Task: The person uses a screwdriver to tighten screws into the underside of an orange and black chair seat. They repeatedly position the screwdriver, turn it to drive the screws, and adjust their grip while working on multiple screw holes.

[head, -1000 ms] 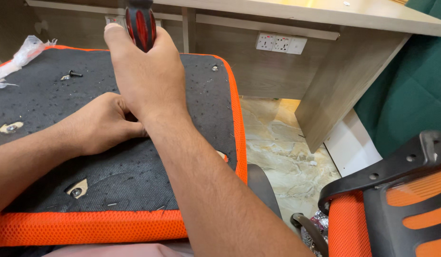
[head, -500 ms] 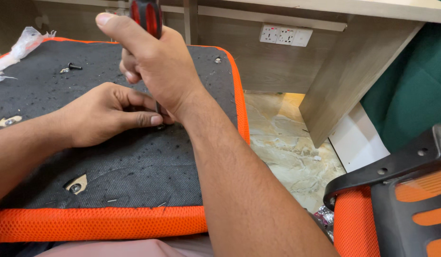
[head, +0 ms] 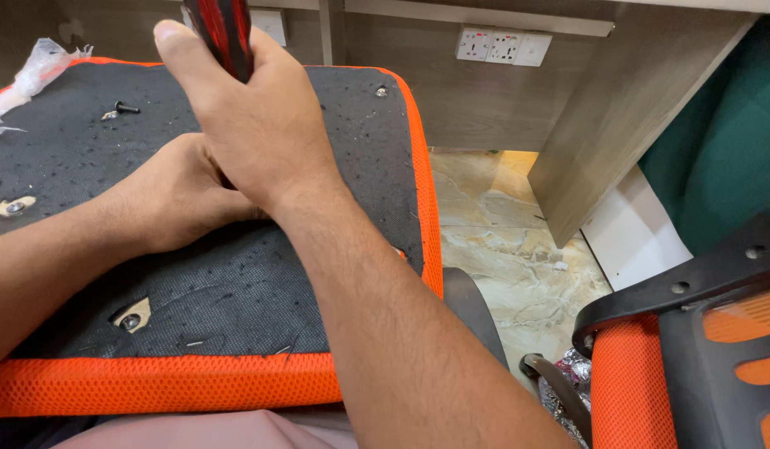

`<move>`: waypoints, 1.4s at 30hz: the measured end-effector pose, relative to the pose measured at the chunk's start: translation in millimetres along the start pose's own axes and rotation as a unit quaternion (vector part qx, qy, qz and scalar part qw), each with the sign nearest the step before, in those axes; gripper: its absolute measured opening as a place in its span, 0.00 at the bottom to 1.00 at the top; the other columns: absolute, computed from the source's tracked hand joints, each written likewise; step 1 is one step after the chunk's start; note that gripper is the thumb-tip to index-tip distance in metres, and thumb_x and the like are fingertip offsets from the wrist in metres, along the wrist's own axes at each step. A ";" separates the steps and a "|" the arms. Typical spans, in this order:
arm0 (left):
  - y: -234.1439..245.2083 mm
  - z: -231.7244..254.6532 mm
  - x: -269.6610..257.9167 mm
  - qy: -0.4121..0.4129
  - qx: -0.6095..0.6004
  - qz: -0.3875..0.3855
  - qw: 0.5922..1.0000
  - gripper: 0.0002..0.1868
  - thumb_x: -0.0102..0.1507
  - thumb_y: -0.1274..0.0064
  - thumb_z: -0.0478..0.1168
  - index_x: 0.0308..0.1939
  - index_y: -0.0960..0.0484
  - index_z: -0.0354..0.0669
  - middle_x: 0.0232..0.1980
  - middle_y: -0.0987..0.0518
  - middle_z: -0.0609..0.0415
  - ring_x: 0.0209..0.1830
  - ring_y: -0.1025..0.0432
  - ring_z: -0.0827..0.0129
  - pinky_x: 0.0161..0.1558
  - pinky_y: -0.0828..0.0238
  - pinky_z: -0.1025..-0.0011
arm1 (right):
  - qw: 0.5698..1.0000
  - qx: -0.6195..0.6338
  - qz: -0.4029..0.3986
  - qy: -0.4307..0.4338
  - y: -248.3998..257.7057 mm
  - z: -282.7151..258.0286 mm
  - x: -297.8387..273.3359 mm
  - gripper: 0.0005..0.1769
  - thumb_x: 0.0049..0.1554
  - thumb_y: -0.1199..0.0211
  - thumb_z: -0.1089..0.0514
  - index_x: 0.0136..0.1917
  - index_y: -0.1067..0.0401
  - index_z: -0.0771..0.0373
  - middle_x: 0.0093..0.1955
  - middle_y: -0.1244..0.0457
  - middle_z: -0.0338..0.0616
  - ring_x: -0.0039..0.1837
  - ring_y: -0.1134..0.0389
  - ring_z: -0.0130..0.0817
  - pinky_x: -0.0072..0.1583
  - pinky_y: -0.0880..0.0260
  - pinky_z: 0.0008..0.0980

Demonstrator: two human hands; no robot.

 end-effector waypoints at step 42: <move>-6.2 -11.1 -0.5 0.010 -0.089 -0.033 0.995 0.11 0.59 0.39 0.43 0.43 0.13 0.46 0.35 0.15 0.62 0.35 0.26 0.82 0.38 0.28 0.77 | 0.982 0.091 -0.154 -0.065 39.5 25.0 -14.0 0.32 0.57 0.31 0.59 0.73 0.33 0.64 0.37 0.37 0.39 0.38 0.35 0.25 0.39 0.32 0.26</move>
Point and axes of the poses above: each hand's wrist, its own x-axis towards the middle knuckle, its own y-axis out of the back of the hand, z = x × y, the point moved 6 cm from there along x, towards the middle knuckle
